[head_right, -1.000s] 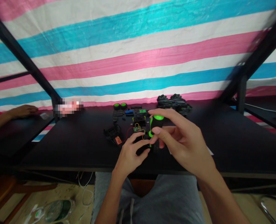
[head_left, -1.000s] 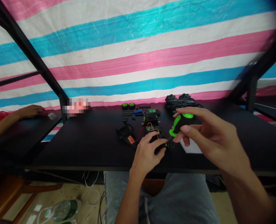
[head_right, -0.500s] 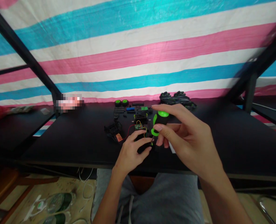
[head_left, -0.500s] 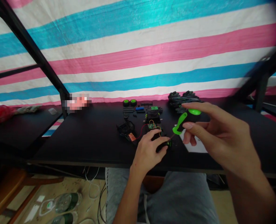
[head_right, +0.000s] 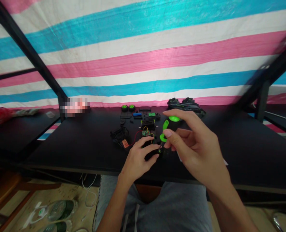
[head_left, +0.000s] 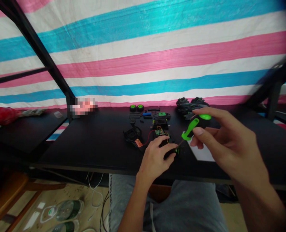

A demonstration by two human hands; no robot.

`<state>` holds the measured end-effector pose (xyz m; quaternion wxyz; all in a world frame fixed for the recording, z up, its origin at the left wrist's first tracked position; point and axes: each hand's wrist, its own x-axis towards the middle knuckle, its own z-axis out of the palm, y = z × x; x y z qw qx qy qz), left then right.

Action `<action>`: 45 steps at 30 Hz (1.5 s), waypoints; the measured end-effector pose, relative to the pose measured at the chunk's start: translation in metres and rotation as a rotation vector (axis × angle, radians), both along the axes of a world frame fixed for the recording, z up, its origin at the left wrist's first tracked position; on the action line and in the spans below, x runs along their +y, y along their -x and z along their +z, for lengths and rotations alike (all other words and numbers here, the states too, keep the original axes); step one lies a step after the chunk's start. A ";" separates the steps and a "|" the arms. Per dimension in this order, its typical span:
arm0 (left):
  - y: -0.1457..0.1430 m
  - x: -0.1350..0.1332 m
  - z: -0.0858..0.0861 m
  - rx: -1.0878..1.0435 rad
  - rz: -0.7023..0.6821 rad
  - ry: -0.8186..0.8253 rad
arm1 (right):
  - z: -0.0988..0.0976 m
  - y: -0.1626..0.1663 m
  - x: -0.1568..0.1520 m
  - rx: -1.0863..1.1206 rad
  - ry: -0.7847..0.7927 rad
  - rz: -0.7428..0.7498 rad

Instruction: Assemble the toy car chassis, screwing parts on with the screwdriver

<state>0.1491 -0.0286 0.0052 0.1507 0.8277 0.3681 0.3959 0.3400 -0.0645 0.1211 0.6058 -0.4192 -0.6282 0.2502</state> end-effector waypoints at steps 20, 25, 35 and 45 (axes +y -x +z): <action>0.001 0.001 -0.001 -0.024 -0.016 0.011 | -0.006 -0.004 -0.007 -0.092 0.011 0.012; 0.001 0.000 0.000 -0.013 -0.011 0.010 | -0.007 0.000 -0.005 0.006 -0.011 -0.026; 0.000 0.001 -0.001 -0.005 -0.011 0.004 | -0.008 -0.005 -0.005 -0.081 -0.065 -0.117; 0.001 0.002 0.001 -0.016 -0.026 0.011 | -0.006 -0.005 -0.003 -0.010 -0.040 -0.038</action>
